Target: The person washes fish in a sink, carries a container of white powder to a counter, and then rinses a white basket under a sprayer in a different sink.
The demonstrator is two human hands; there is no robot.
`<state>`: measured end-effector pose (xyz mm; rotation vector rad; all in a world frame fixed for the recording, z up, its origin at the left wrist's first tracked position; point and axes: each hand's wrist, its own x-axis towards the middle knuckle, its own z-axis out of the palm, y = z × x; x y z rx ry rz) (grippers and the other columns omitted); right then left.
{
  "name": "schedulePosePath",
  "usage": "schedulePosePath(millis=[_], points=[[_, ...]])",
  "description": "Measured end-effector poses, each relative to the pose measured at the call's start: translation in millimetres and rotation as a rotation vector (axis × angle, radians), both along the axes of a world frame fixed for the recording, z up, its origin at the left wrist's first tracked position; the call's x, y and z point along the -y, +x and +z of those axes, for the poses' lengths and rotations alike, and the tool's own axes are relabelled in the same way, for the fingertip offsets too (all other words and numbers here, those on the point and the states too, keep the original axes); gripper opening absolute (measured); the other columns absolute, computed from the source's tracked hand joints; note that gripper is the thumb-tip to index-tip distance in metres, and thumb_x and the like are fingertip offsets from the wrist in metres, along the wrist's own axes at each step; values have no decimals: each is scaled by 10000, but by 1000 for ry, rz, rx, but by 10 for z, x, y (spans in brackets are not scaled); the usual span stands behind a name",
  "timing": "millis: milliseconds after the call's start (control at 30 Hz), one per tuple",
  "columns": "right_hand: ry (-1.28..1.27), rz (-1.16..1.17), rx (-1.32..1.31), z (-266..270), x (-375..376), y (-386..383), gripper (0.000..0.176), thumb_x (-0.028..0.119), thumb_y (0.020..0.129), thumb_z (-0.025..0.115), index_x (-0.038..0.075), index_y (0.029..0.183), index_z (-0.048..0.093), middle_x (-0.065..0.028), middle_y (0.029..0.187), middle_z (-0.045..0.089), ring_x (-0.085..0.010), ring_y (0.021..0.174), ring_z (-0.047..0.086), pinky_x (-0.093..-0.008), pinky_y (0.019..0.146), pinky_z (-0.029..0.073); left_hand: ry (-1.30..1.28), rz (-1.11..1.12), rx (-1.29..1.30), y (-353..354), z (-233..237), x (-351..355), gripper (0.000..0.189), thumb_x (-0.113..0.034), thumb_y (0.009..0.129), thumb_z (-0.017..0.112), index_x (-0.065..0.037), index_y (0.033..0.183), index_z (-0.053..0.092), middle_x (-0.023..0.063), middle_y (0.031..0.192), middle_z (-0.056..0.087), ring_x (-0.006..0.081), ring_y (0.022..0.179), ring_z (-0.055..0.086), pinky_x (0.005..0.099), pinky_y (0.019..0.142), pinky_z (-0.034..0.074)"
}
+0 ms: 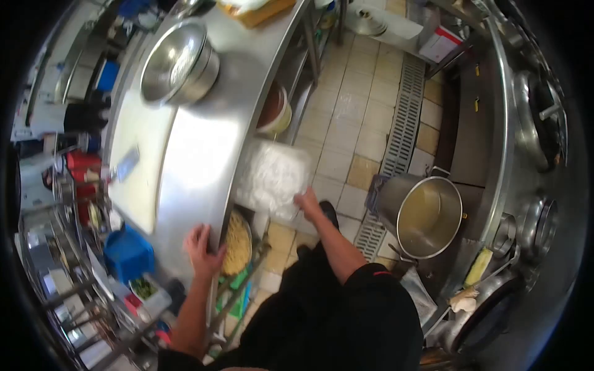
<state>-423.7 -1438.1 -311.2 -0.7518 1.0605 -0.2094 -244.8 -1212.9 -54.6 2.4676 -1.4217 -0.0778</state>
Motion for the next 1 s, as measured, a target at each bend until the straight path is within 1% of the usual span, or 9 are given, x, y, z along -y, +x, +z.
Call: schedulePosePath(millis=[33, 233, 367, 433, 567, 667, 767, 867, 1000], points=[[-13, -138, 83, -59, -113, -165, 490, 69, 637, 543, 18, 1118, 460, -33, 785, 525, -144, 646, 500, -271, 511, 403, -7, -3, -3, -24, 41, 2, 697, -273, 579, 779, -100, 1213, 546, 157, 1200, 495, 327, 1062, 464, 456, 904, 338], [109, -353, 131, 388, -371, -913, 527, 15, 603, 501, -7, 1129, 486, -50, 841, 535, -182, 742, 518, -303, 653, 435, -19, 18, -11, -76, 121, 10, 623, -249, 639, 755, -92, 1203, 542, 146, 1220, 485, 326, 1062, 461, 462, 893, 340], [30, -354, 183, 764, -422, -1438, 503, -5, 596, 485, -18, 1099, 501, -65, 923, 564, -197, 846, 544, -322, 741, 444, -292, -13, 150, -500, 59, -61, 534, -202, 671, 741, -44, 1148, 559, 153, 1153, 515, 332, 1024, 482, 448, 886, 354], [-11, -382, 114, 784, -511, -1781, 519, -8, 583, 494, -19, 1101, 519, -63, 937, 582, -198, 856, 563, -322, 753, 461, -432, -92, -178, -828, -309, -152, 510, -194, 691, 738, -26, 1139, 559, 161, 1148, 522, 327, 1014, 498, 432, 898, 367], [-13, -464, 110, 1206, -799, -2305, 572, -12, 547, 516, -26, 1119, 523, -65, 953, 591, -209, 855, 571, -318, 763, 471, -461, 591, -1354, -1352, -1011, 61, 660, -421, 825, 627, -37, 1311, 399, 120, 1273, 483, 294, 1132, 472, 415, 960, 352], [-16, -308, 99, 1356, -1051, -2810, 583, 11, 552, 501, -22, 1134, 506, -86, 969, 588, -246, 888, 573, -392, 792, 482, -196, 620, -1644, -1134, -1465, 89, 707, -557, 877, 465, -67, 1367, 325, 118, 1351, 429, 299, 1209, 431, 411, 988, 340], [19, -349, 183, 2072, -1265, -2989, 618, 8, 557, 495, -13, 1175, 492, -96, 1001, 590, -254, 913, 570, -381, 799, 484, -213, 130, -2546, -959, -905, 66, 734, -627, 864, 399, -82, 1354, 361, 131, 1361, 423, 279, 1237, 416, 421, 993, 349], [24, -272, 207, 2418, -1399, -3223, 620, 13, 570, 501, -10, 1190, 486, -97, 1023, 590, -244, 932, 569, -374, 801, 481, -71, 152, -2186, -967, -1068, -22, 743, -616, 823, 489, -61, 1313, 419, 134, 1293, 494, 265, 1190, 468, 433, 963, 385], [-28, -113, 184, 2539, -1316, -3404, 613, 28, 589, 512, -17, 1199, 473, -101, 1050, 584, -232, 950, 570, -358, 824, 470, 34, 382, -1848, -1170, -672, -352, 526, -340, 795, 650, -21, 1195, 527, 120, 1104, 605, 258, 950, 602, 391, 854, 462]])
